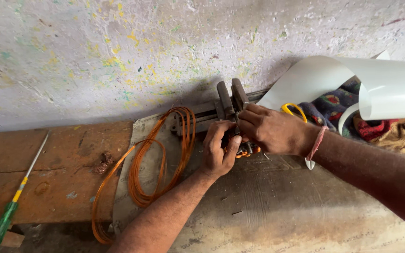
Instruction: The person winds copper wire around a laminated metal core held in a bench vise. They repeatedly pull wire from a coil, wrap it around the core, and adjust the turns with both hands. The work continues with consistent hand movements and no visible completion of the winding task.
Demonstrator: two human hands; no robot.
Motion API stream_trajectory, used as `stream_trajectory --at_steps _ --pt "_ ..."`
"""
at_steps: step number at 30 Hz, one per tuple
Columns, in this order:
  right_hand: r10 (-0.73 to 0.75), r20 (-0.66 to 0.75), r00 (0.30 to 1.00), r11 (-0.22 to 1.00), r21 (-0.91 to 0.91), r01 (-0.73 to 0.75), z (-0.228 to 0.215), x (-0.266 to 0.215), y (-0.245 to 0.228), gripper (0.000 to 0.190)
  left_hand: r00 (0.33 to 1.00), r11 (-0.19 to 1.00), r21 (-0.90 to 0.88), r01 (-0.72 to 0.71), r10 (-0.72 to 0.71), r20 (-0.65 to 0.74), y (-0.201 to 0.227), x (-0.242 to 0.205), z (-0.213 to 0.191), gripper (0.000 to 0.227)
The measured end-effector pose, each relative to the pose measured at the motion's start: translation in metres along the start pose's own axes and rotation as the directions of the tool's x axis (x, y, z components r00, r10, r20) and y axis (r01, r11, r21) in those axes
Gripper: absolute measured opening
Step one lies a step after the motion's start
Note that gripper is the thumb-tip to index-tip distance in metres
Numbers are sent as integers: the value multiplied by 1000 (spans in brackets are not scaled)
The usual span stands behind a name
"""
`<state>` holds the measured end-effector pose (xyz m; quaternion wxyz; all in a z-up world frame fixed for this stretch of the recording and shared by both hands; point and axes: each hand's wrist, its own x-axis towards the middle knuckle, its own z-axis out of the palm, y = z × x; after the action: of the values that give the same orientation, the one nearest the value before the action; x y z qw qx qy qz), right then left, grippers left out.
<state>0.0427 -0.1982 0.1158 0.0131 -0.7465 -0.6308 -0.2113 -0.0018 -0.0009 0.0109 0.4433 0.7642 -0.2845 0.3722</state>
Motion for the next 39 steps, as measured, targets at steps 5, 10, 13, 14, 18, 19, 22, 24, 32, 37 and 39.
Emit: stream_trajectory --at_steps 5,10,13,14,18,19,22,24,32,37,39 --pt "177 104 979 944 264 -199 -4 6 3 25 1000 1000 -13 -13 13 9 -4 0 -2 33" --pt "291 66 954 844 452 -289 1 -4 5 29 999 999 18 -44 44 29 -6 -2 -1 37" --pt "317 -124 940 850 477 -224 8 -16 -1 40 993 996 7 -91 91 73 -2 -2 -6 47" --pt "346 -183 920 857 460 -231 10 -21 -8 43 991 995 2 -104 104 88 0 -1 -7 48" --pt "669 -290 685 646 682 -343 22 -33 -46 58 974 991 -30 -133 137 179 3 2 -11 51" --pt "656 -343 672 690 633 -351 24 -34 -53 56 975 993 -51 -107 114 193 2 4 -11 52" --pt "612 -456 646 777 499 -384 35 -31 -63 49 971 995 -94 -25 47 236 1 3 -12 54" --pt "587 -485 648 806 425 -412 38 -30 -58 46 968 994 -108 12 16 249 -1 1 -11 55" --pt "348 -525 777 938 198 -286 31 -35 -43 37 920 901 -304 308 -200 337 -17 7 -8 55" --pt "329 -512 794 944 151 -294 25 -29 -43 30 970 913 -358 194 -125 206 -20 6 6 48" --pt "339 -507 792 941 175 -291 22 -27 -43 29 976 897 -396 193 -134 171 -18 6 12 45"
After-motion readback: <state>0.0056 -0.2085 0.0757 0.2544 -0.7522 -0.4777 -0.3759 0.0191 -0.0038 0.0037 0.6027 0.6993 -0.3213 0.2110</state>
